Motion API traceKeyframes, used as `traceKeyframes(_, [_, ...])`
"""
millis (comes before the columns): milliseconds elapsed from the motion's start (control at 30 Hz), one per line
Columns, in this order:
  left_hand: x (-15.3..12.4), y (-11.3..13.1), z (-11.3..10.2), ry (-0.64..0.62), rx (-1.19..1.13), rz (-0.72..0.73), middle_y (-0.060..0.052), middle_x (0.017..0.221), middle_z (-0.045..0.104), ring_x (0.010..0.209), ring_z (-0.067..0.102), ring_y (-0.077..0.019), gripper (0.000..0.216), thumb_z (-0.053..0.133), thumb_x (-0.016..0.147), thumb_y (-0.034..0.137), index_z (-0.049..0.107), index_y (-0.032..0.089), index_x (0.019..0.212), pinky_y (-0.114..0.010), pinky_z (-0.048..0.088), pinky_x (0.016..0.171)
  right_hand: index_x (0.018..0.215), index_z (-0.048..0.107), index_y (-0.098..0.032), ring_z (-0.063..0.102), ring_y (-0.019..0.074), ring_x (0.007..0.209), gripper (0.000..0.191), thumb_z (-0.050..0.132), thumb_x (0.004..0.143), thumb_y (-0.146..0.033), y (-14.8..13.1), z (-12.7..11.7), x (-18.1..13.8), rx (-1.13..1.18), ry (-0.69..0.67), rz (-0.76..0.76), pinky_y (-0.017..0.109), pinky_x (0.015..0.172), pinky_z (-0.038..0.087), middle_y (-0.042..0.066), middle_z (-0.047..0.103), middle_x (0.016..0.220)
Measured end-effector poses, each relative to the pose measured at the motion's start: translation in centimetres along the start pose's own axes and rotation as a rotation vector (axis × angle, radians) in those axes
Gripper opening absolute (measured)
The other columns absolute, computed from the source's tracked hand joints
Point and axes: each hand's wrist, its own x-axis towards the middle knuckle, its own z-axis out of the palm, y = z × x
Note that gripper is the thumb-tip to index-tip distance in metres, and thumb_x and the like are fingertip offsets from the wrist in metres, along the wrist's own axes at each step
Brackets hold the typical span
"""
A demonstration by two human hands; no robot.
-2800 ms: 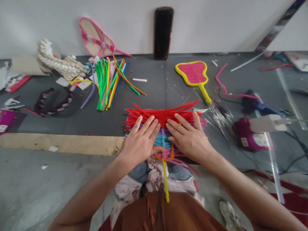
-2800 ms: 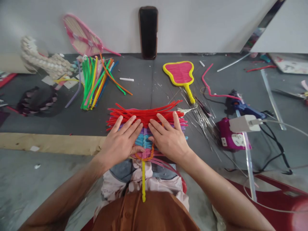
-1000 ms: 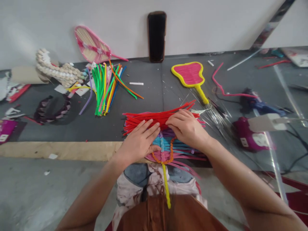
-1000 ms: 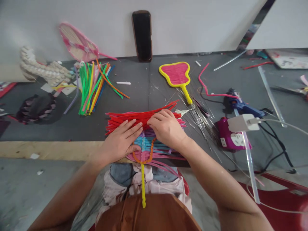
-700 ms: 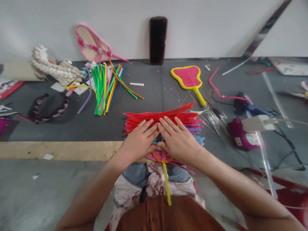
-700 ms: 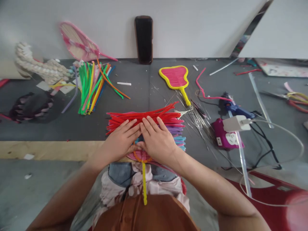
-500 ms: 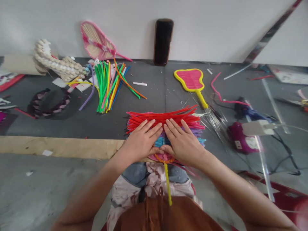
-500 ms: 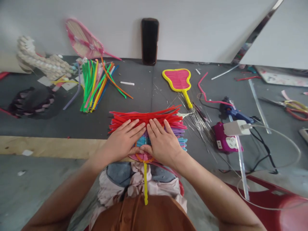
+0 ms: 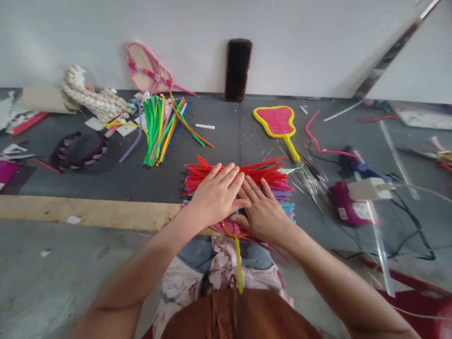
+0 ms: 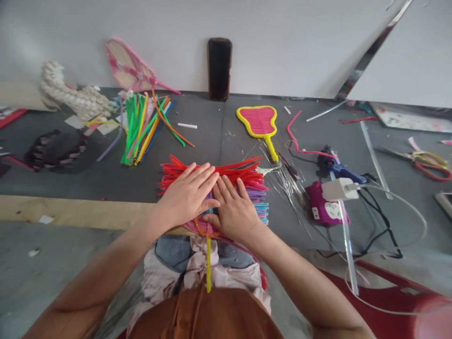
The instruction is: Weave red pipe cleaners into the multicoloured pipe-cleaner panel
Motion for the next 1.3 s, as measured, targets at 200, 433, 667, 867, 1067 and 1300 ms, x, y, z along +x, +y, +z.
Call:
traceKeyframes(200, [0.5, 0.0, 1.5, -0.143, -0.006, -0.144, -0.019, 0.155, 0.035, 0.145, 0.03, -0.0365, 0.076, 0.031, 0.096, 0.063, 0.039, 0.009, 0.148, -0.064, 0.019, 0.117, 0.138, 0.052, -0.002, 0.039, 0.03, 0.141, 0.048, 0.037, 0.096, -0.02, 1.7, -3.1, 0.7, 0.023, -0.038, -0.096, 0.049, 0.116, 0.034, 0.02, 0.048, 0.147])
traceKeyframes(433, [-0.1, 0.2, 2.5, -0.169, -0.01, -0.142, -0.02, 0.159, 0.027, 0.148, 0.021, -0.0391, 0.088, 0.027, 0.092, 0.072, 0.031, 0.008, 0.152, -0.063, 0.013, 0.118, 0.139, 0.051, -0.003, 0.038, 0.0317, 0.142, 0.051, 0.033, 0.091, -0.008, 3.7, -4.0, 5.1, -0.017, -0.033, 0.029, 0.054, 0.116, 0.031, 0.019, 0.049, 0.147])
traceKeyframes(667, [-0.2, 0.2, 2.9, -0.18, -0.027, -0.168, -0.016, 0.161, 0.023, 0.15, 0.018, -0.0357, 0.085, 0.031, 0.092, 0.07, 0.028, 0.012, 0.153, -0.061, 0.01, 0.119, 0.138, 0.051, -0.008, 0.048, 0.0341, 0.133, 0.047, 0.032, 0.1, -0.027, 2.6, -3.1, 3.6, -0.09, -0.119, 0.06, 0.068, 0.111, 0.025, 0.018, 0.056, 0.141])
traceKeyframes(867, [-0.3, 0.3, 2.9, -0.184, -0.055, -0.173, -0.018, 0.161, 0.022, 0.149, 0.019, -0.038, 0.091, 0.026, 0.089, 0.075, 0.028, 0.011, 0.153, -0.061, 0.011, 0.119, 0.146, 0.041, -0.007, 0.034, 0.0341, 0.144, 0.059, 0.038, 0.099, -0.041, 2.6, -0.9, 0.7, -0.122, -0.072, 0.071, 0.061, 0.114, 0.025, 0.017, 0.041, 0.153])
traceKeyframes(1067, [-0.6, 0.4, 3.1, -0.165, -0.047, -0.167, -0.018, 0.161, 0.02, 0.148, 0.019, -0.039, 0.093, 0.022, 0.089, 0.076, 0.025, 0.009, 0.154, -0.062, 0.013, 0.119, 0.149, 0.038, -0.007, 0.027, 0.0311, 0.147, 0.061, 0.035, 0.099, -0.042, 2.7, 1.5, 0.0, -0.114, 0.049, 0.091, 0.057, 0.118, 0.021, 0.016, 0.038, 0.155])
traceKeyframes(1300, [-0.7, 0.2, 2.7, -0.134, -0.014, -0.173, -0.017, 0.16, 0.027, 0.147, 0.025, -0.0376, 0.086, 0.026, 0.092, 0.072, 0.031, 0.012, 0.152, -0.059, 0.017, 0.119, 0.148, 0.041, -0.008, 0.027, 0.0322, 0.147, 0.061, 0.038, 0.098, -0.044, 2.5, 0.5, 0.5, -0.041, 0.04, 0.1, 0.058, 0.118, 0.019, 0.016, 0.037, 0.155])
